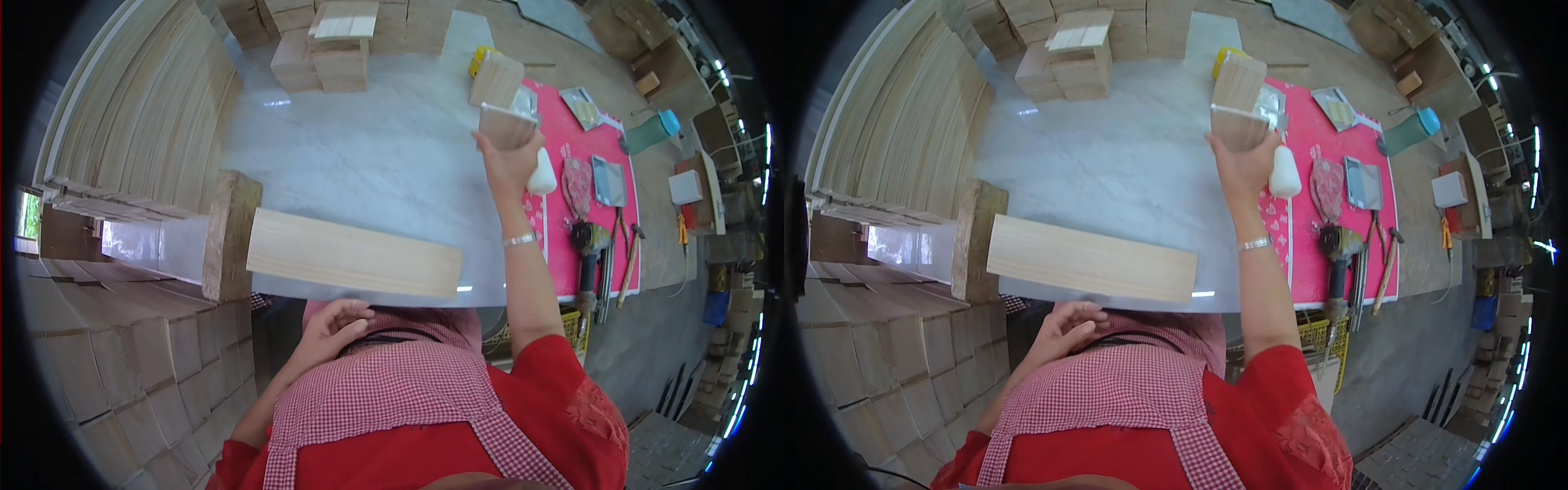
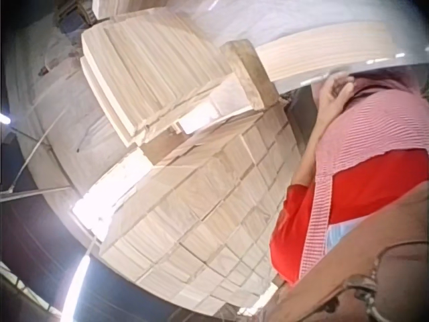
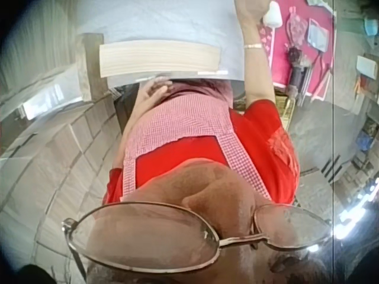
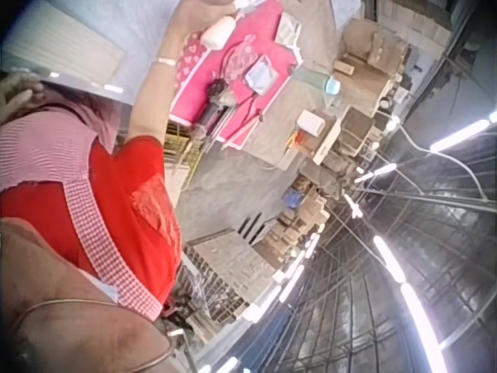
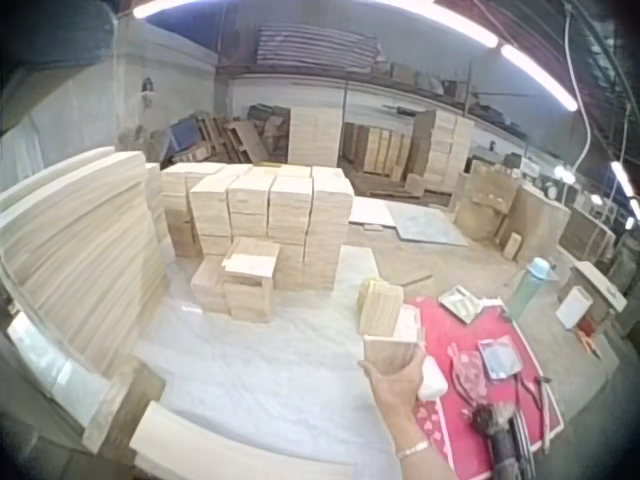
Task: Assemble wooden boxes by applying glue to joints and securing them with a pneumatic stapler.
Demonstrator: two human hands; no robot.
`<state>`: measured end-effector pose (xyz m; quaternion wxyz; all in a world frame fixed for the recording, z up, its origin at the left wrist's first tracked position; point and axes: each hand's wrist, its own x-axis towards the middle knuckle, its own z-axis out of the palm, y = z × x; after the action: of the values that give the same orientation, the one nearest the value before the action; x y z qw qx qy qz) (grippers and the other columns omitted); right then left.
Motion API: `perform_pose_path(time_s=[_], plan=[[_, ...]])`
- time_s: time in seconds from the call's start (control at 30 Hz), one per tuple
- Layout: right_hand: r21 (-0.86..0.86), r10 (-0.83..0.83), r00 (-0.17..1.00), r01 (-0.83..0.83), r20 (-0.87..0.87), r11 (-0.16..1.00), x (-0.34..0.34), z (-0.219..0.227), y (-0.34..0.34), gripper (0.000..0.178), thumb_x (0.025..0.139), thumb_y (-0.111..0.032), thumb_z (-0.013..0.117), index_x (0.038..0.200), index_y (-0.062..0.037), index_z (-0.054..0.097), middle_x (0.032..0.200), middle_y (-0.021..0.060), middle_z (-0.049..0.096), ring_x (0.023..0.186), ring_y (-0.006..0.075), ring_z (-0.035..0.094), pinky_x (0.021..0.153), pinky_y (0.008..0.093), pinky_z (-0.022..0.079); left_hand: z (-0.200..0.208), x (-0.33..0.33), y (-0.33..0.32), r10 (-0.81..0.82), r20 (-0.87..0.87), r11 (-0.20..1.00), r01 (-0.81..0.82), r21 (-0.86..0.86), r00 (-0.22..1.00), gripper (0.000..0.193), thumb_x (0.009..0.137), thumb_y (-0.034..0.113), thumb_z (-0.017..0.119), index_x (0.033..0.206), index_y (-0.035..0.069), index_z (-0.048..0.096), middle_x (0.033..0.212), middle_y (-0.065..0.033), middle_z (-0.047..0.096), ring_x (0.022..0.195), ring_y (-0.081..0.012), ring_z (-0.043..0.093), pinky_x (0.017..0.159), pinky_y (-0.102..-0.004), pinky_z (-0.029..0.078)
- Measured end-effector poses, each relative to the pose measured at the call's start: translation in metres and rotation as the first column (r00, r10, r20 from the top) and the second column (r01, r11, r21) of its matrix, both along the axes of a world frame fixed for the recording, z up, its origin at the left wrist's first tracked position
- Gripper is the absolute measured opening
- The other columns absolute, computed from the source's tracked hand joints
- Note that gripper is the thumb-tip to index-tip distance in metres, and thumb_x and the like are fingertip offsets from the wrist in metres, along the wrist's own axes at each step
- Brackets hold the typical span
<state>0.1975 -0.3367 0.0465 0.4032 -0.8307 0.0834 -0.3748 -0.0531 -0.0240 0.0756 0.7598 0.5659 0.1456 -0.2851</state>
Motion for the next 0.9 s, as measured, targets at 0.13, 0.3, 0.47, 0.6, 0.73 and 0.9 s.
perform_pose_path(time_s=[0.13, 0.3, 0.47, 0.6, 0.73, 0.9], plan=[[0.005, 0.091, 0.987, -0.091, -0.136, 0.996, -0.109, -0.022, -0.015, 0.036, 0.079, -0.017, 0.083, 0.101, 0.0021, 0.061, 0.097, 0.0199, 0.063, 0.085, 0.0363, 0.064, 0.074, 0.0402, 0.05, 0.016, 0.02, -0.019, -0.334, 0.324, 0.924, 0.241, 0.295, 0.885, 0.05, 0.089, 0.017, 0.075, 0.132, 0.0, 0.055, 0.118, -0.0139, 0.068, 0.107, -0.025, 0.067, 0.093, -0.0354, 0.053], [-0.017, 0.174, 0.973, -0.179, -0.148, 0.984, -0.196, -0.03, -0.02, 0.013, 0.09, -0.009, 0.069, 0.096, 0.0023, 0.065, 0.093, 0.0175, 0.061, 0.076, 0.0343, 0.062, 0.066, 0.0406, 0.049, 0.01, 0.079, -0.083, -0.825, 0.546, 0.506, -0.237, 0.829, 0.149, 0.083, 0.071, 0.048, 0.082, 0.134, 0.003, 0.054, 0.128, -0.0163, 0.057, 0.12, -0.0348, 0.054, 0.105, -0.0507, 0.038], [-0.035, 0.2, 0.968, -0.208, -0.153, 0.978, -0.221, -0.021, -0.012, 0.023, 0.089, -0.006, 0.066, 0.111, 0.0016, 0.064, 0.093, 0.0173, 0.061, 0.075, 0.0354, 0.061, 0.064, 0.0423, 0.049, -0.006, 0.112, -0.133, -0.943, 0.329, 0.302, -0.276, 0.912, 0.056, 0.095, 0.062, 0.054, 0.086, 0.135, 0.003, 0.053, 0.127, -0.0167, 0.055, 0.114, -0.0332, 0.055, 0.099, -0.049, 0.04], [-0.046, 0.199, 0.962, -0.211, -0.188, 0.976, -0.22, -0.017, -0.005, 0.044, 0.084, -0.003, 0.066, 0.128, -0.001, 0.057, 0.093, 0.0179, 0.06, 0.078, 0.0369, 0.062, 0.063, 0.0435, 0.05, 0.003, 0.116, -0.134, -0.975, 0.152, 0.136, -0.102, 0.985, 0.165, 0.094, 0.059, 0.05, 0.087, 0.134, 0.004, 0.054, 0.119, -0.0168, 0.056, 0.108, -0.0325, 0.057, 0.094, -0.0471, 0.042], [-0.054, 0.243, 0.945, -0.261, -0.217, 0.964, -0.211, -0.019, 0.008, 0.065, 0.079, -0.001, 0.067, 0.141, -0.0028, 0.046, 0.096, 0.0176, 0.06, 0.08, 0.0377, 0.063, 0.064, 0.0442, 0.051, 0.029, 0.117, -0.116, -0.96, 0.247, 0.241, -0.061, 0.969, 0.132, 0.091, 0.058, 0.045, 0.088, 0.132, 0.005, 0.055, 0.117, -0.017, 0.056, 0.104, -0.0329, 0.058, 0.089, -0.0444, 0.044], [-0.075, 0.309, 0.934, -0.326, -0.18, 0.942, -0.197, -0.026, 0.029, 0.078, 0.075, -0.002, 0.069, 0.147, -0.0023, 0.039, 0.101, 0.0167, 0.06, 0.081, 0.0381, 0.064, 0.066, 0.045, 0.053, 0.061, 0.121, -0.106, -0.894, 0.432, 0.412, -0.163, 0.896, 0.115, 0.091, 0.055, 0.045, 0.09, 0.129, 0.004, 0.055, 0.116, -0.0169, 0.056, 0.1, -0.034, 0.059, 0.086, -0.0425, 0.046]])
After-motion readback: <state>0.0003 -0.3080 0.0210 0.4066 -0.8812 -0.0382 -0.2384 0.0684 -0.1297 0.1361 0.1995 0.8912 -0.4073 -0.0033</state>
